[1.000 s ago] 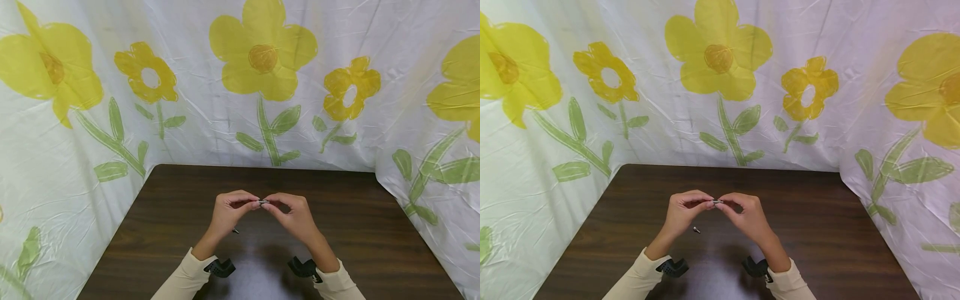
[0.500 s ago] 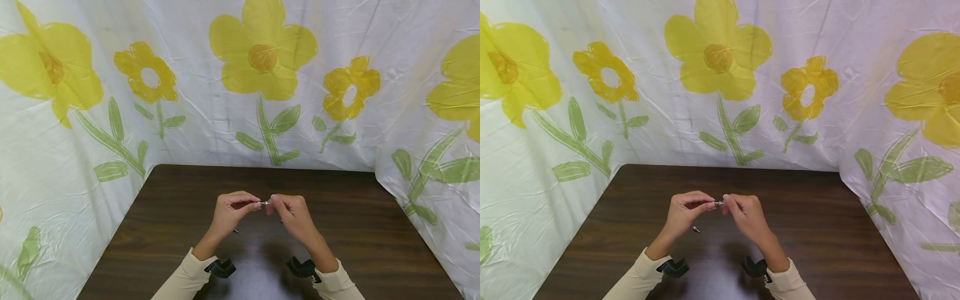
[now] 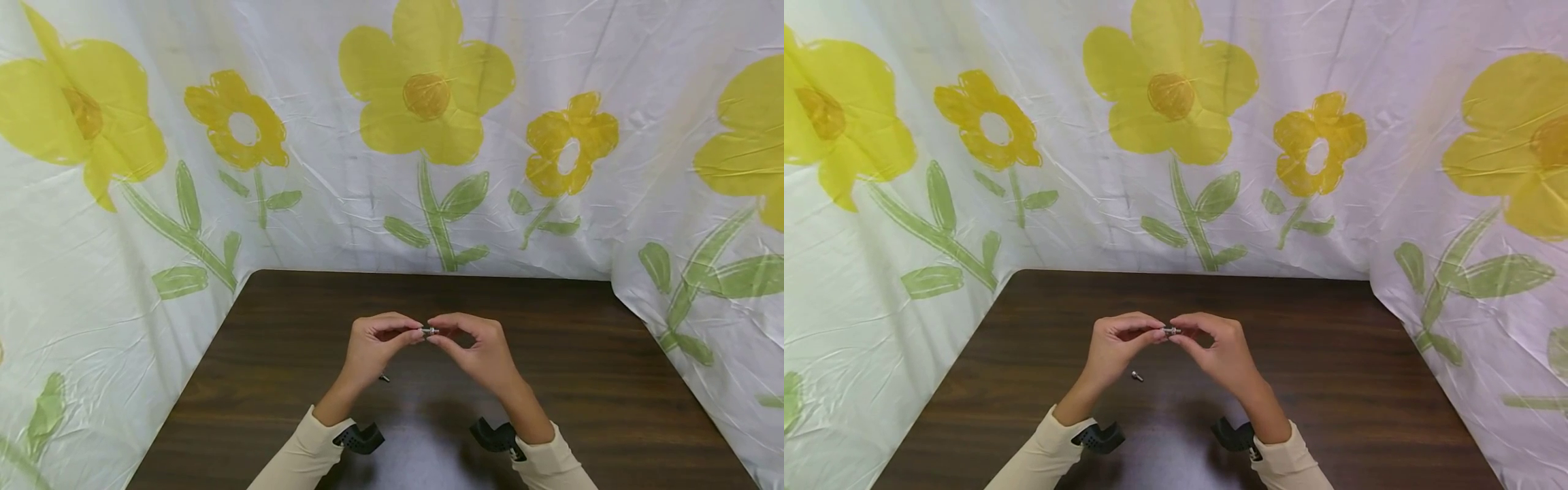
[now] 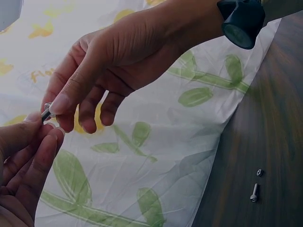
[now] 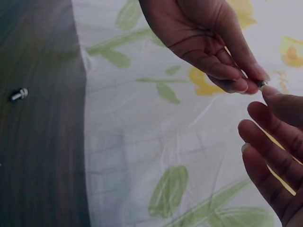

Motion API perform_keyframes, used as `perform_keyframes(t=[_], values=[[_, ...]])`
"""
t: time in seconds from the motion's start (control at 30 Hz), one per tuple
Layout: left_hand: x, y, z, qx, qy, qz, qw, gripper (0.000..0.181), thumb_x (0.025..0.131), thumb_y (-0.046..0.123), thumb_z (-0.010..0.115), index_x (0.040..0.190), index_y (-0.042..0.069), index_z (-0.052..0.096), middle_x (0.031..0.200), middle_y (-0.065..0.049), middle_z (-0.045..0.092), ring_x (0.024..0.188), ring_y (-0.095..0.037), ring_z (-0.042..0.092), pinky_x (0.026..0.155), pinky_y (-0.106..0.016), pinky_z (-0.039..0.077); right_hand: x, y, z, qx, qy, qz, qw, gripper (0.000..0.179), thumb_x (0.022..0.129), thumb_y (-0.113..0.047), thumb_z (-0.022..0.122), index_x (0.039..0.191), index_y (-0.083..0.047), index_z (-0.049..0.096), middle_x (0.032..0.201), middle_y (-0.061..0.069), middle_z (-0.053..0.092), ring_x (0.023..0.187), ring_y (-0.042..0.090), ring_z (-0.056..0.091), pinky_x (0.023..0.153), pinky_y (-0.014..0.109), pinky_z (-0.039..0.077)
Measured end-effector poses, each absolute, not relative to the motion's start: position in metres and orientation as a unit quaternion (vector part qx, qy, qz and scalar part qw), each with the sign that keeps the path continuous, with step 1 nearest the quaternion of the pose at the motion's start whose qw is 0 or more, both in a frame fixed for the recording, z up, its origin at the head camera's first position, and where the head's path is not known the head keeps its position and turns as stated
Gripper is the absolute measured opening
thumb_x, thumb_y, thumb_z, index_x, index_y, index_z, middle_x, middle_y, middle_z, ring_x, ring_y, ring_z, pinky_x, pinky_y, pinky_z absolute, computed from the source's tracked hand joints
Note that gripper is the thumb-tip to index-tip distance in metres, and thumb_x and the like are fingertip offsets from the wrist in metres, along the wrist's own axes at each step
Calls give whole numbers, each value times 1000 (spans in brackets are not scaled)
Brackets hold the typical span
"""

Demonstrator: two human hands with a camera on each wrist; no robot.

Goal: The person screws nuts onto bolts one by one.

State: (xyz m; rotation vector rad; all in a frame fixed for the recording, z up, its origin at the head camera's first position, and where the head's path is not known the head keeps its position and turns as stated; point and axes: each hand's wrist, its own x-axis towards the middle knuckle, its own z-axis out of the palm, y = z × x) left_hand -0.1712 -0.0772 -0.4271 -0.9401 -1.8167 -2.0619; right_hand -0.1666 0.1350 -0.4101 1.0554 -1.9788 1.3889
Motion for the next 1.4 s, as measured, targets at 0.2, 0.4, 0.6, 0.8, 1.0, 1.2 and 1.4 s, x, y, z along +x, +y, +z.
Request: perform_keyframes(t=[0.2, 0.4, 0.6, 0.8, 1.0, 1.2, 1.4], values=[[-171, -77, -427, -323, -622, -703, 120, 10, 88, -8, 74, 97, -5, 77, 92, -17, 74, 79, -26, 74, 69, -43, 62, -167, 135, -411, 392, -726, 508, 246, 29, 79, 8, 82, 103, -8, 77, 94, 4, 77, 77, 13, 72, 64, 27, 59], [-171, -75, -427, -328, -617, -705, 119, 10, 87, -9, 73, 97, -6, 76, 91, -19, 74, 79, -23, 74, 69, -43, 62, -165, 134, -410, 378, -746, 502, 220, 19, 88, 3, 76, 100, -11, 76, 89, 2, 76, 76, 14, 72, 69, 23, 58], [-170, -74, -427, -328, -625, -698, 120, 9, 87, -7, 75, 95, -4, 77, 90, -16, 75, 79, -21, 74, 68, -39, 62, -163, 130, -411, 351, -759, 507, 208, 21, 95, 2, 68, 83, -14, 74, 75, -3, 72, 67, 13, 68, 65, 25, 57], [-169, -73, -426, -328, -625, -698, 120, 9, 87, -8, 75, 95, -4, 77, 89, -17, 74, 77, -21, 74, 67, -40, 62, -160, 128, -412, 311, -775, 508, 213, 40, 100, 0, 61, 65, -17, 72, 62, -8, 68, 47, 1, 48, 43, 19, 40], [-171, -74, -426, -324, -622, -702, 125, 9, 87, -8, 75, 95, -5, 76, 90, -18, 74, 77, -23, 74, 68, -43, 62, -162, 132, -411, 329, -762, 508, 232, 16, 91, 5, 72, 93, -10, 77, 80, 2, 75, 63, 9, 66, 57, 22, 54], [-171, -77, -425, -318, -622, -704, 125, 9, 87, -6, 75, 96, -5, 77, 92, -17, 74, 79, -22, 74, 70, -42, 62, -166, 135, -408, 381, -733, 498, 262, 37, 75, 9, 85, 109, -3, 75, 96, 9, 77, 78, 17, 73, 64, 32, 60], [-171, -77, -428, -325, -619, -704, 124, 10, 87, -9, 73, 96, -6, 76, 91, -19, 74, 79, -23, 75, 69, -43, 62, -167, 134, -411, 398, -720, 502, 269, 34, 73, 14, 84, 102, -2, 77, 93, 9, 77, 76, 17, 72, 66, 22, 58]])
